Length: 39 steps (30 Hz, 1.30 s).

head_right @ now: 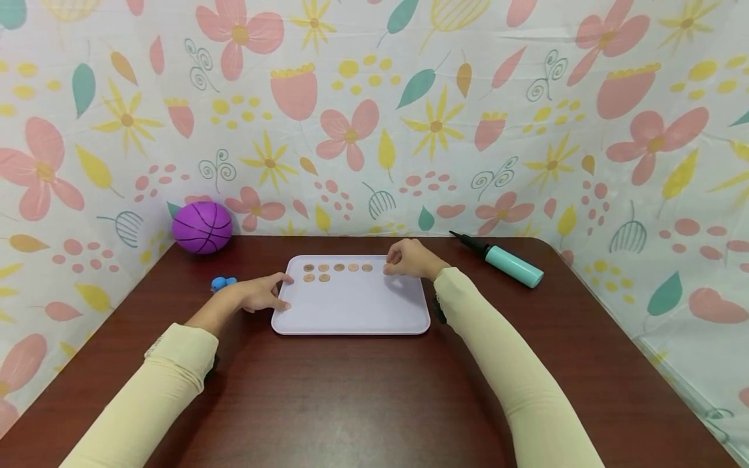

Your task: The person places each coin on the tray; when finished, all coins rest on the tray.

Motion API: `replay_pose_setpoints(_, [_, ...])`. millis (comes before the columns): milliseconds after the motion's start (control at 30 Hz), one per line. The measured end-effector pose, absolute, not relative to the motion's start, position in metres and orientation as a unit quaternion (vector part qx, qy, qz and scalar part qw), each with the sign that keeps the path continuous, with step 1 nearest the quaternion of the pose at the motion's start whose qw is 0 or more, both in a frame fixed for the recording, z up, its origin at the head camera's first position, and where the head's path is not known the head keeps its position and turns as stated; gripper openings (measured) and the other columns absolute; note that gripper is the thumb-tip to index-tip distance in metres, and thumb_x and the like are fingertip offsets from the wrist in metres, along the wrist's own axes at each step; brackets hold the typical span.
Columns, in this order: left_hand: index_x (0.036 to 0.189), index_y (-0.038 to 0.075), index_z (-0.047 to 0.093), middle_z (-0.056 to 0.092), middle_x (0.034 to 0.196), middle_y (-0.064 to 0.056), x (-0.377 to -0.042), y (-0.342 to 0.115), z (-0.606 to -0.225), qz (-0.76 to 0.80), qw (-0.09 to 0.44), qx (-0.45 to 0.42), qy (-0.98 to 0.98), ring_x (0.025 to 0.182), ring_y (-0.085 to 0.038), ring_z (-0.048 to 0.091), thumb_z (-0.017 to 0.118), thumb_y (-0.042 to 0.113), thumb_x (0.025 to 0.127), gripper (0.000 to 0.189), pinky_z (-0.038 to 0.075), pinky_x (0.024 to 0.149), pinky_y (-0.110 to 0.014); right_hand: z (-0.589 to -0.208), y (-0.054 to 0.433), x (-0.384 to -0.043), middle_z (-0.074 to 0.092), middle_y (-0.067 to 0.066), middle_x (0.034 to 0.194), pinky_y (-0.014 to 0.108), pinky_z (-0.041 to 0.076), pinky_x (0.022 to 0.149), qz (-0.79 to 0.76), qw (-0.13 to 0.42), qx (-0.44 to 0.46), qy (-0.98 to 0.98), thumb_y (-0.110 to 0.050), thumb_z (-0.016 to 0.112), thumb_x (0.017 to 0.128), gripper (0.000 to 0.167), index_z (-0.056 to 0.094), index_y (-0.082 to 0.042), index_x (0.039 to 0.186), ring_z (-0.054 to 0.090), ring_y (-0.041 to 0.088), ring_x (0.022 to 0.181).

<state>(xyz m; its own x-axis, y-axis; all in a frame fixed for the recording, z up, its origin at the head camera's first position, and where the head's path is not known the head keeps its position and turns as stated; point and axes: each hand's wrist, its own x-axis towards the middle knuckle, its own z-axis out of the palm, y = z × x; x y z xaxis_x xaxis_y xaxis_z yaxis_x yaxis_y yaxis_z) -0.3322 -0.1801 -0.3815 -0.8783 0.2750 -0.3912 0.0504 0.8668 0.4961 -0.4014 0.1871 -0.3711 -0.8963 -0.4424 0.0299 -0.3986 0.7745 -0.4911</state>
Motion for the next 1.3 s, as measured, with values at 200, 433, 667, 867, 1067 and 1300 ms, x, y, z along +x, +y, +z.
replay_pose_setpoints(200, [0.148,0.016,0.035,0.057,0.116,-0.012,-0.332,-0.18,-0.38,0.251,0.232,0.088,0.936,0.091,-0.024,0.055,0.07,0.032,0.092,0.068,0.047,0.064,-0.035,-0.369,0.161,-0.403,0.071,-0.001,0.084,0.032,0.051,0.073,-0.237,0.047,-0.26,0.935,-0.023,0.08,0.083,0.016,0.073,-0.011,0.09,0.064,0.015,0.081])
replay_pose_setpoints(433, [0.148,0.016,0.034,0.056,0.117,-0.012,-0.333,-0.182,-0.381,0.252,0.233,0.086,0.935,0.095,-0.024,0.055,0.07,0.032,0.093,0.068,0.048,0.067,-0.038,-0.367,0.135,-0.405,0.07,-0.001,0.087,0.031,0.05,0.074,-0.234,0.059,-0.296,0.924,-0.023,0.081,0.083,0.015,0.073,-0.012,0.09,0.062,0.015,0.083])
replay_pose_setpoints(667, [0.148,0.017,0.034,0.055,0.117,-0.011,-0.335,-0.181,-0.385,0.247,0.236,0.084,0.936,0.099,-0.024,0.054,0.07,0.033,0.093,0.068,0.048,0.068,-0.038,-0.373,0.112,-0.406,0.069,-0.001,0.087,0.031,0.049,0.076,-0.221,0.063,-0.305,0.924,-0.024,0.08,0.083,0.015,0.074,-0.013,0.091,0.061,0.015,0.084])
replay_pose_setpoints(867, [0.148,0.017,0.035,0.056,0.118,-0.012,-0.335,-0.182,-0.384,0.247,0.233,0.086,0.937,0.096,-0.025,0.055,0.07,0.034,0.092,0.068,0.048,0.067,-0.037,-0.377,0.093,-0.404,0.069,-0.001,0.084,0.028,0.048,0.073,-0.213,0.068,-0.301,0.927,-0.022,0.081,0.082,0.013,0.073,-0.012,0.087,0.06,0.013,0.079])
replay_pose_setpoints(1067, [0.149,0.018,0.035,0.056,0.118,-0.011,-0.334,-0.18,-0.385,0.241,0.234,0.088,0.938,0.093,-0.023,0.055,0.07,0.034,0.092,0.069,0.048,0.065,-0.035,-0.388,0.084,-0.407,0.068,-0.003,0.085,0.024,0.047,0.069,-0.202,0.078,-0.289,0.932,-0.023,0.079,0.085,0.012,0.073,-0.013,0.088,0.058,0.01,0.076])
replay_pose_setpoints(1300, [0.148,0.018,0.035,0.055,0.119,-0.012,-0.334,-0.18,-0.384,0.243,0.231,0.084,0.938,0.091,-0.024,0.055,0.07,0.034,0.092,0.068,0.047,0.063,-0.035,-0.392,0.079,-0.41,0.068,-0.001,0.09,0.027,0.049,0.077,-0.198,0.075,-0.287,0.934,-0.024,0.078,0.086,0.015,0.073,-0.013,0.095,0.06,0.012,0.085])
